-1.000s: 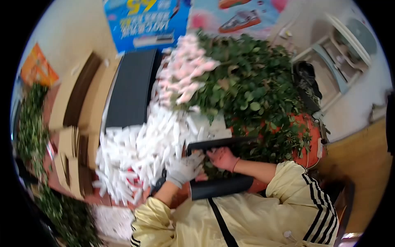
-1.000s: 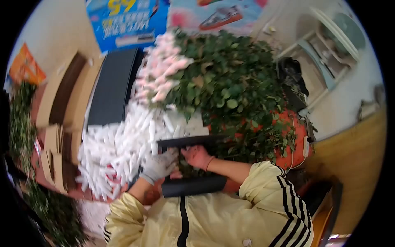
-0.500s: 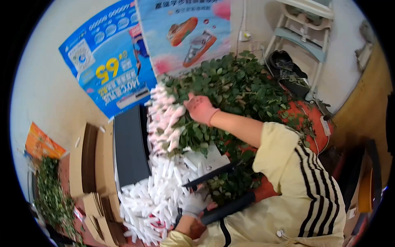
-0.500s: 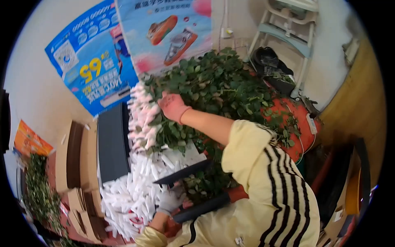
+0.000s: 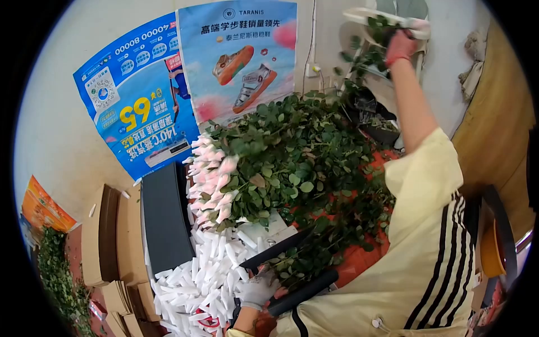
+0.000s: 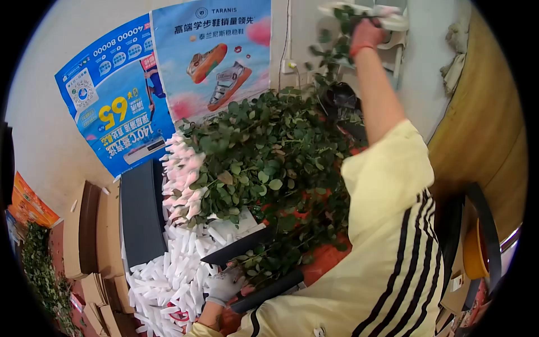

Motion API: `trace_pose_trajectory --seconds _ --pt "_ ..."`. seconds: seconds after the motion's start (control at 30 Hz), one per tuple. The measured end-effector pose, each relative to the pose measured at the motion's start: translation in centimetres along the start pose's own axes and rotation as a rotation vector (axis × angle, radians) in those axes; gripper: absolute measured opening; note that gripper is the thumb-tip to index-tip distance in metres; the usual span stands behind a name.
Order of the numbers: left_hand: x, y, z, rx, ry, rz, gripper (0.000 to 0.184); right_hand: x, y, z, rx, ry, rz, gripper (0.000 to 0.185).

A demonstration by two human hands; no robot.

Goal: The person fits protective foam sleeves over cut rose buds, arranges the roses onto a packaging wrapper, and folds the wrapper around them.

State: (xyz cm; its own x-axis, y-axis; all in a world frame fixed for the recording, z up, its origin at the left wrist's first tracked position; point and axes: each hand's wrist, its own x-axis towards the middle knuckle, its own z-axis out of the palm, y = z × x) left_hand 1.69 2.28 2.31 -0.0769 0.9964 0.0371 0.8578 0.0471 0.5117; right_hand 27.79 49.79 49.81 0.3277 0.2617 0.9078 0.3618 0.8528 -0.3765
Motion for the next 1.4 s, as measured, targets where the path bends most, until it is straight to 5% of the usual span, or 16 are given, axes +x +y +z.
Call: trace_pose_trajectory --seconds 0.03,0.07,0.2,0.23,0.27,0.3,0.37,0.5,0.7,0.97,1.07,1.1,1.17,1.27,1.33,1.4 --pt "1.1 1.1 -0.3 -0.021 0.025 0.023 0.037 2.7 -3.5 -2.7 0.736 0.247 0.215 0.017" --pt "0.6 2.0 -2.0 -0.03 -0.039 0.023 0.042 3.9 -2.2 -3.3 0.757 0.342 -0.078 0.013" --pt "0.3 7.0 -10.5 -0.335 0.131 0.164 0.054 -11.1 -18.0 -9.1 0.282 -0.303 0.024 0.02" --pt "0.3 8.4 -11.8 -0.665 0.241 0.16 0.06 -14.0 -18.2 -10.0 0.116 -0.511 -0.446 0.027" --pt "0.4 9.6 -14.8 -0.542 0.22 0.173 0.067 -16.9 -18.4 -10.9 0.065 -0.652 -0.928 0.038" --pt "0.3 11.7 -16.6 -0.662 0.365 0.182 0.066 -20.7 -18.1 -12.1 0.048 -0.888 -1.055 0.042" --pt "1.0 13.7 -19.4 -0.376 0.55 0.374 0.037 -27.1 -18.8 -14.0 -0.143 -1.177 -1.116 0.043" --pt "0.9 13.4 -18.2 -0.06 0.539 0.289 0.025 -30.4 -16.7 -14.1 -0.129 -1.435 -0.852 0.045" --pt "0.2 13.9 -18.1 -0.133 0.472 0.265 0.023 -32.9 -16.9 -14.2 -0.156 -1.182 -1.038 0.036" --pt "-2.1 11.6 -17.4 -0.271 0.502 0.524 0.018 -33.3 -16.4 -13.9 -0.016 -1.288 -0.873 0.036" --pt "-6.0 10.9 -18.1 -1.16 0.728 0.205 0.022 -32.3 -13.2 -14.1 -0.134 -1.055 -0.448 0.052" --pt "-7.6 7.1 -17.6 -0.705 0.916 -0.04 0.031 -31.1 -12.8 -14.6 -0.084 -1.0 -0.55 0.056" --pt "-7.0 0.8 -17.2 -0.579 0.91 -0.464 0.034 -30.2 -13.3 -15.1 -0.021 -0.918 -0.498 0.049" --pt "-6.9 -5.6 -14.6 -0.409 0.852 -0.574 0.034 -30.3 -12.3 -16.0 0.086 -0.856 -0.419 0.046" --pt "-8.1 -10.9 -11.5 -0.313 0.589 -0.734 0.026 -29.4 -12.8 -16.4 0.067 -0.892 -0.441 0.046" --pt "-7.6 -8.6 -11.7 -0.096 0.641 -0.711 0.026 -29.1 -13.4 -16.9 -0.014 -0.914 -0.444 0.048"
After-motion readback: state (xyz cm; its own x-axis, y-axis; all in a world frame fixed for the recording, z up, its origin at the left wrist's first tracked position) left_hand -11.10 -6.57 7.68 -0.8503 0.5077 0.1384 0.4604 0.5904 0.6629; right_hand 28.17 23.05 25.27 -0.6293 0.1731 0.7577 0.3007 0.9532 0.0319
